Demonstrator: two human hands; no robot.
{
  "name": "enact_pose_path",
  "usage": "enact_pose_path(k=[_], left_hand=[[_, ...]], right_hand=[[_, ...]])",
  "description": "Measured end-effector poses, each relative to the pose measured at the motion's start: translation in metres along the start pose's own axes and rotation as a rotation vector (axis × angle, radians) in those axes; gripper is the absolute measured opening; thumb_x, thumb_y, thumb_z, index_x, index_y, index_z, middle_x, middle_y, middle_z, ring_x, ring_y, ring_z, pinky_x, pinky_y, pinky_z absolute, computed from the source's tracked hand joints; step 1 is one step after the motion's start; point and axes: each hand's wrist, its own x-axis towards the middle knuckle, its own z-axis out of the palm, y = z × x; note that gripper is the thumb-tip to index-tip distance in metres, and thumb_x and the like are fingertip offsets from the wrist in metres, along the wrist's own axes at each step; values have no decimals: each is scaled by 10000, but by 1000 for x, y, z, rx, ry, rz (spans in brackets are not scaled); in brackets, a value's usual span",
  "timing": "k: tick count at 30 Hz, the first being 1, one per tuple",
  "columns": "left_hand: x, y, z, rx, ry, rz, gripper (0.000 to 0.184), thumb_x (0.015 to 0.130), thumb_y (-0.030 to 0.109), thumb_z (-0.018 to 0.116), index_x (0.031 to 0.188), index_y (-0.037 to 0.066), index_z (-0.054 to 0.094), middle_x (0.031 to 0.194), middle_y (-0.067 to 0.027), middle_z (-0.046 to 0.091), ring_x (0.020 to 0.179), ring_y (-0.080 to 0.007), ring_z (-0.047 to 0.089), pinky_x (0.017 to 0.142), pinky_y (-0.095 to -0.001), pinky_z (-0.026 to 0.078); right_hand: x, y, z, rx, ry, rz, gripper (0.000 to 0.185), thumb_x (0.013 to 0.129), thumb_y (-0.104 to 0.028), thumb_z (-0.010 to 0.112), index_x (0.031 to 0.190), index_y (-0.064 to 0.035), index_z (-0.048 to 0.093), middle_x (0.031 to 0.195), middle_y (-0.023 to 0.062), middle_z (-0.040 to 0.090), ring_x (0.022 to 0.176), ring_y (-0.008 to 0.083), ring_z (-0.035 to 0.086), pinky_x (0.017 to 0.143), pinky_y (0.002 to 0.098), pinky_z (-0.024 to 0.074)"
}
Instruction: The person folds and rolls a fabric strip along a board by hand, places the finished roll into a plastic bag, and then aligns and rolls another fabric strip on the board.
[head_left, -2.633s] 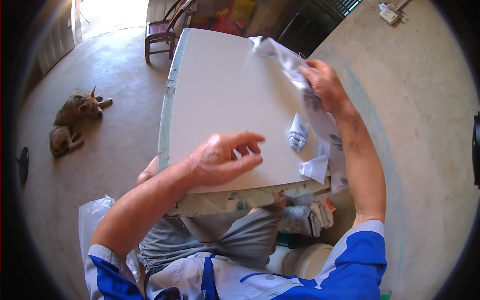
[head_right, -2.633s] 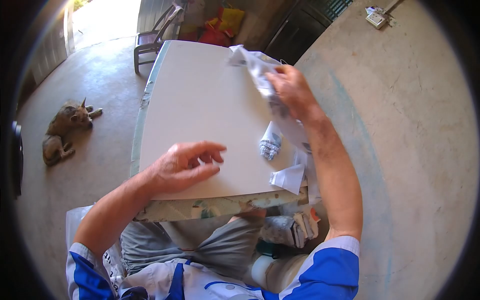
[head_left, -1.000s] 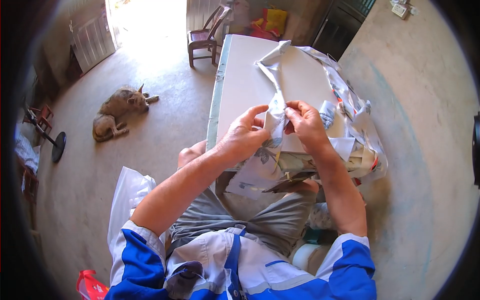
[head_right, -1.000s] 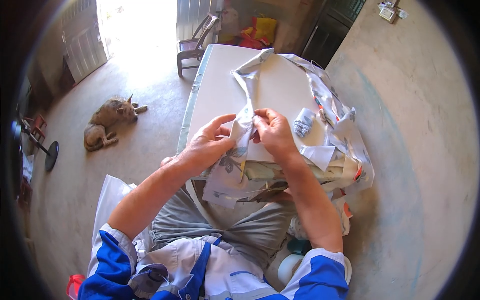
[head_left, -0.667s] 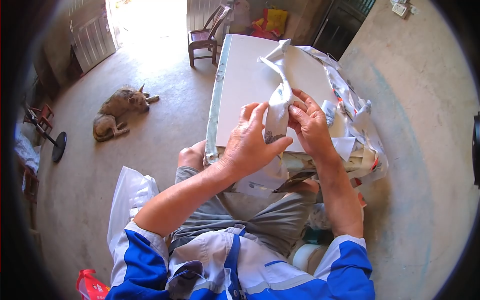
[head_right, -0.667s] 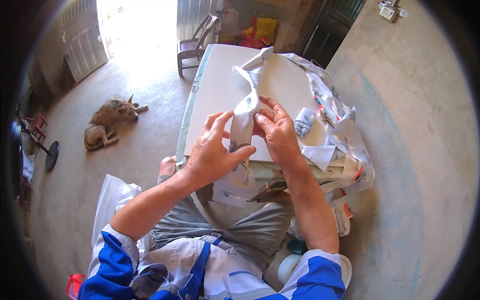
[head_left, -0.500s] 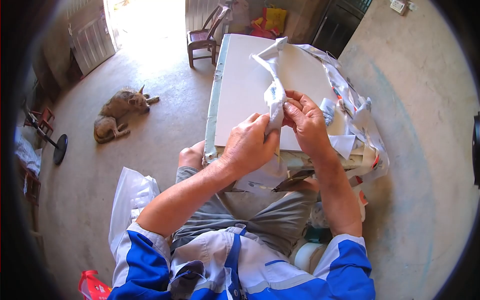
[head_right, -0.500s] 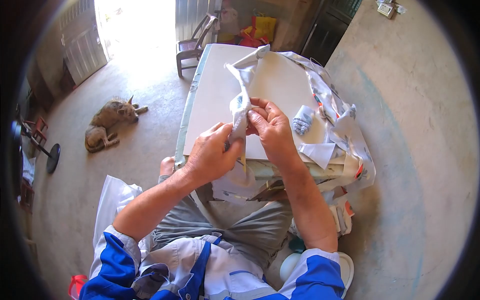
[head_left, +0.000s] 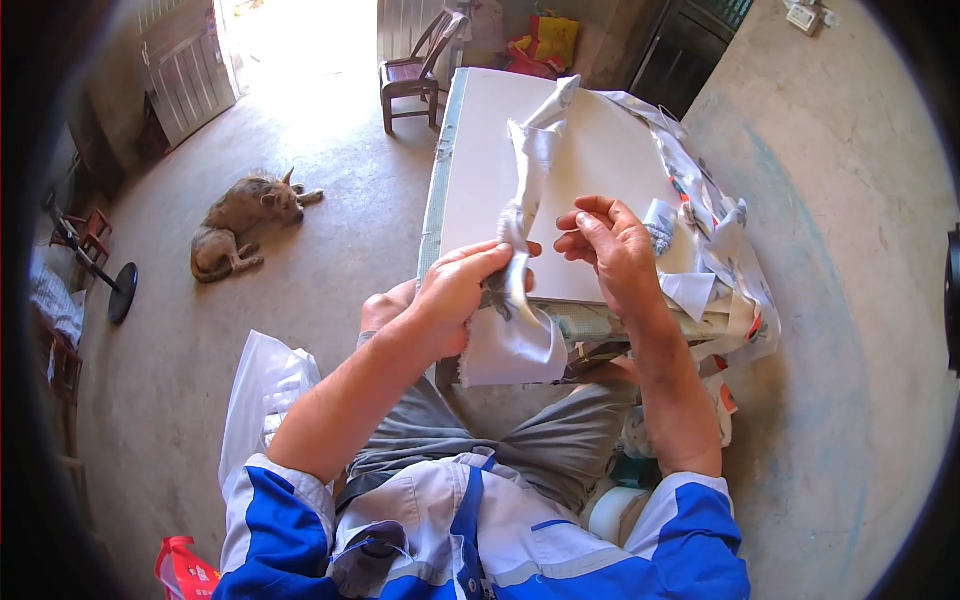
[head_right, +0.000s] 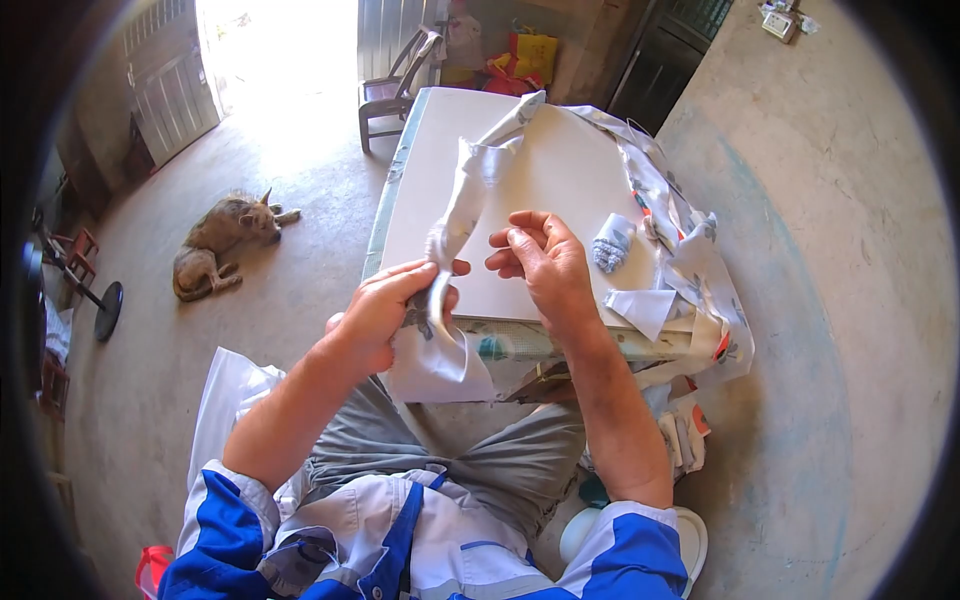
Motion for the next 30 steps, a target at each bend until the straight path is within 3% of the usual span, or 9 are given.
enact_pose_path(k=[5,8,12,13,16,20,21,25,30], left_hand=[[-14,-27,-11,-311,-168,4,758,1099,604,341,1476,-37,486,856,-8,554,673,-118,477,606,-248,409],[-28,-41,-1,-323,-307,10,776,1071,619,413,1467,-44,487,856,-21,557,659,-117,485,603,-255,427],[-30,-50,3,-322,-368,-96,656,1029,418,527,1470,-64,467,991,-127,651,710,-199,650,688,-310,543],[-22,-60,-6,-419,-493,-98,624,1022,343,525,1484,-70,450,1118,-185,684,862,-276,735,799,-357,594],[-31,-67,-5,-505,-378,-237,604,1032,298,513,1503,-70,425,1216,-219,681,978,-319,754,900,-383,602],[-42,-86,-25,-156,-218,-323,485,1010,255,656,1392,-36,588,1232,-163,723,1058,-264,748,951,-400,596],[-48,-85,-21,-154,-199,-310,399,989,238,741,1302,-1,676,1172,-112,750,1039,-217,745,935,-383,600],[-46,-88,-21,-190,-211,-309,320,985,180,778,1257,25,711,1106,-69,764,963,-166,745,896,-340,602],[-35,-81,-23,-385,-211,-278,318,988,186,779,1260,39,706,1168,-57,750,1054,-162,721,955,-347,577]], right_hand=[[5,5,6,-27,-118,222,322,1108,-214,583,1310,37,571,1096,140,725,924,192,741,835,333,620],[15,13,4,172,-279,286,349,1098,-251,609,1288,42,595,1091,134,728,961,210,746,875,353,634],[13,14,18,242,-356,384,378,1084,-314,639,1253,24,639,1093,109,728,946,191,733,835,333,631],[11,13,21,213,-323,357,331,1077,-247,643,1262,28,638,1079,99,730,925,169,727,828,319,620],[15,10,24,201,-249,175,298,1065,-145,626,1296,44,624,1102,98,726,964,160,723,837,334,624],[43,11,11,142,-109,113,297,1035,-93,587,1295,44,629,1078,90,728,930,144,703,872,284,588],[53,14,8,135,-45,89,261,1023,-72,572,1248,38,648,1027,91,719,868,141,686,769,281,585],[108,30,1,281,-9,83,235,1018,-92,623,1197,55,662,992,83,722,824,147,689,738,286,589],[197,46,3,14,-37,92,267,979,-92,687,1210,41,670,1023,100,729,841,154,690,747,306,597]])
